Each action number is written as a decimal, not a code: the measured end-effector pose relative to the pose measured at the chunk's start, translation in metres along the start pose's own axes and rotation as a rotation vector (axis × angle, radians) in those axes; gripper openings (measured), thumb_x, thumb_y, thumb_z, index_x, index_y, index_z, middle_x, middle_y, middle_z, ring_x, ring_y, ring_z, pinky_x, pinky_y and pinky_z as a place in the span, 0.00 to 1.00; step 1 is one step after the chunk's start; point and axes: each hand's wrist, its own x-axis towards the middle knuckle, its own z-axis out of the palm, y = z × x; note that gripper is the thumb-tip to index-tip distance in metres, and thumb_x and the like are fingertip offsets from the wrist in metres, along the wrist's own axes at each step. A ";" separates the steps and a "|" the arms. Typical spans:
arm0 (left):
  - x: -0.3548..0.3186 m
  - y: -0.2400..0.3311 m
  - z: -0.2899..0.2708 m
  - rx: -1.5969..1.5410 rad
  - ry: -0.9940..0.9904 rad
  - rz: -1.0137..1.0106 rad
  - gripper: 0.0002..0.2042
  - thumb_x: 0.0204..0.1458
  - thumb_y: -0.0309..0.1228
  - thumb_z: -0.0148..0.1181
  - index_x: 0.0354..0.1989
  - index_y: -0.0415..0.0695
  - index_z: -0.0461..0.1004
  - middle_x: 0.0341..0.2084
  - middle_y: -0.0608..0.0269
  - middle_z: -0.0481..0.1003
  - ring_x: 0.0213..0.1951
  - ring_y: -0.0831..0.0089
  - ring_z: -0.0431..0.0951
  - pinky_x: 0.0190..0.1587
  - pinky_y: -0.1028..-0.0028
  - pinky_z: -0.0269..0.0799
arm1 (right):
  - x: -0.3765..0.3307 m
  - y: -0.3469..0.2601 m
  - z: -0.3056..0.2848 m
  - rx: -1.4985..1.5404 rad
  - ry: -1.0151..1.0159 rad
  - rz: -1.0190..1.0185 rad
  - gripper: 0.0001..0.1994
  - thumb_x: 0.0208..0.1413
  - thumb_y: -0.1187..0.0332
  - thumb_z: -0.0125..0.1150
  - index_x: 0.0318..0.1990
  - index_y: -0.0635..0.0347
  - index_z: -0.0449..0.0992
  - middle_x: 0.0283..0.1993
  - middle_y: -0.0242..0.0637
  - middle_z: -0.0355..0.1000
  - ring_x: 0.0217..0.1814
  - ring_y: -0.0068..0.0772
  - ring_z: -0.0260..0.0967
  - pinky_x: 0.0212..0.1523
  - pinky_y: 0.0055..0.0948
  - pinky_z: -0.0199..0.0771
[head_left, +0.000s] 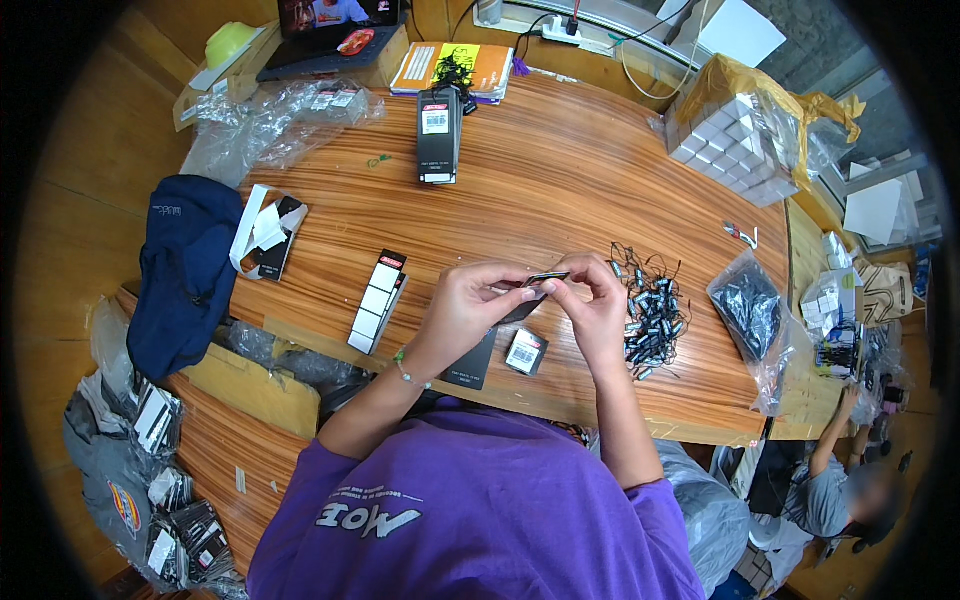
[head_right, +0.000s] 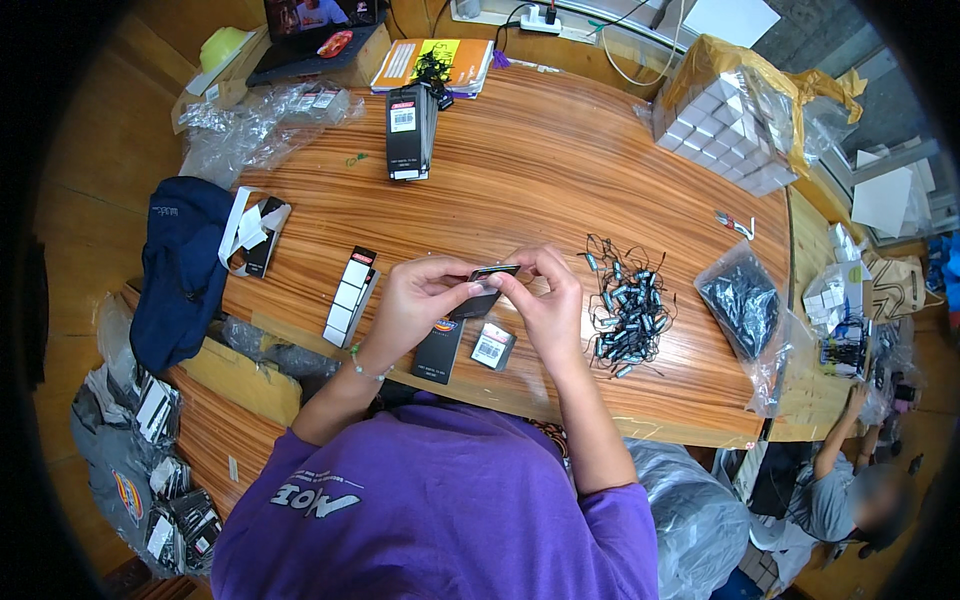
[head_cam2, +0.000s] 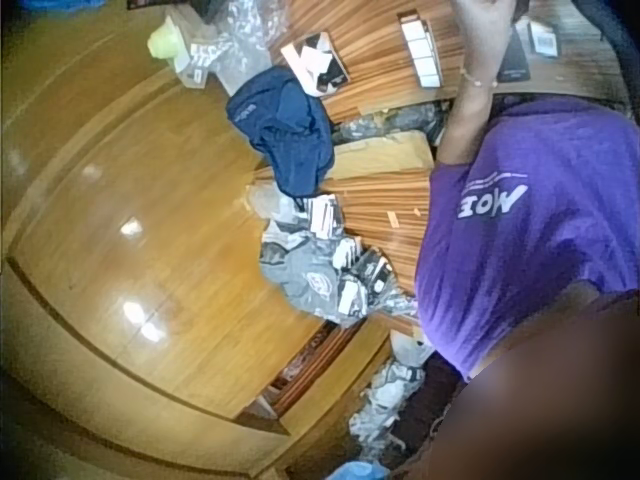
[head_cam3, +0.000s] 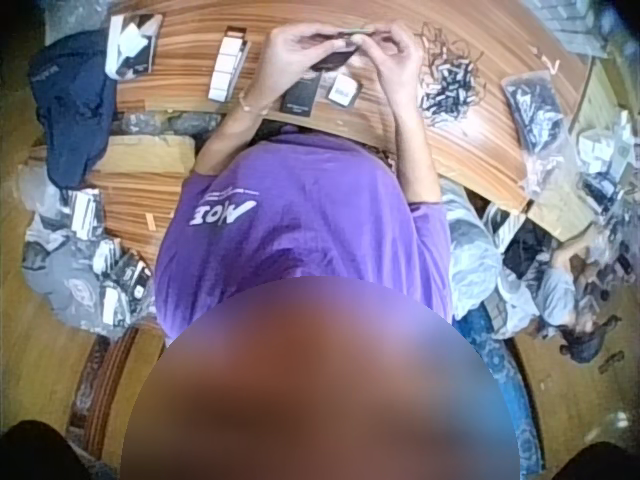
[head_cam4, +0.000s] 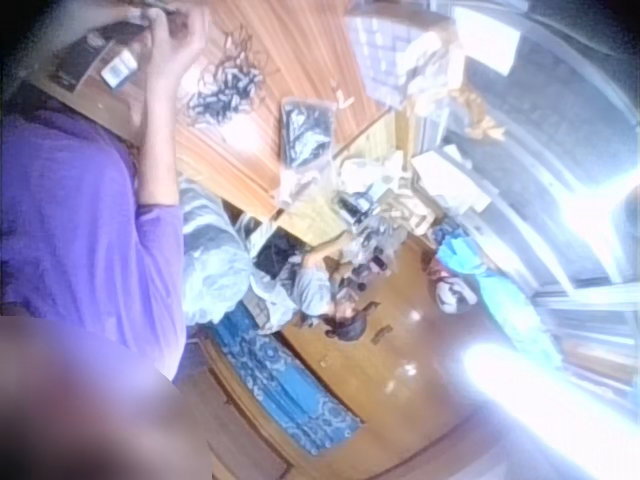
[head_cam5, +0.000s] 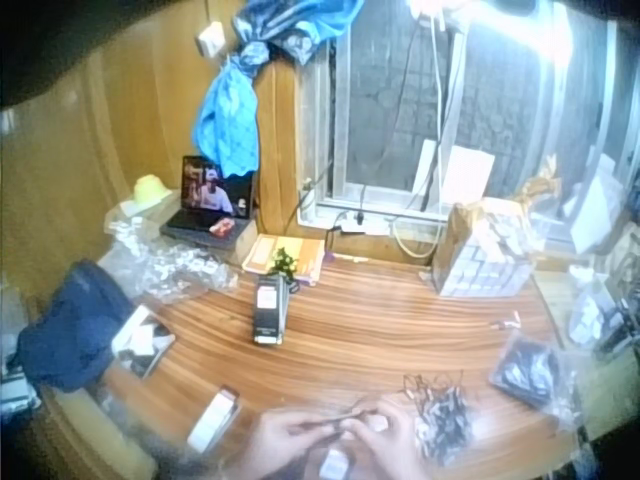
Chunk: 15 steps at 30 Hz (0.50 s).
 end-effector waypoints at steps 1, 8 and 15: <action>0.000 0.000 0.001 -0.017 -0.017 -0.009 0.09 0.50 0.18 0.58 0.40 0.32 0.76 0.35 0.58 0.77 0.36 0.76 0.78 0.37 0.80 0.76 | 0.000 0.002 -0.001 0.005 -0.018 0.028 0.09 0.42 0.71 0.70 0.28 0.64 0.76 0.30 0.35 0.72 0.33 0.28 0.66 0.37 0.24 0.65; -0.003 0.009 0.003 0.317 0.037 0.152 0.08 0.48 0.18 0.59 0.37 0.36 0.78 0.33 0.58 0.78 0.34 0.74 0.79 0.35 0.79 0.75 | 0.001 -0.002 -0.008 0.300 -0.159 0.321 0.06 0.48 0.71 0.66 0.32 0.63 0.77 0.33 0.33 0.73 0.36 0.23 0.68 0.40 0.22 0.67; -0.004 0.010 0.004 0.785 0.039 0.605 0.09 0.40 0.18 0.61 0.32 0.40 0.80 0.29 0.61 0.77 0.34 0.68 0.78 0.36 0.73 0.74 | 0.006 -0.001 -0.014 0.510 -0.269 0.385 0.03 0.52 0.75 0.57 0.32 0.63 0.75 0.32 0.27 0.69 0.39 0.19 0.65 0.43 0.20 0.64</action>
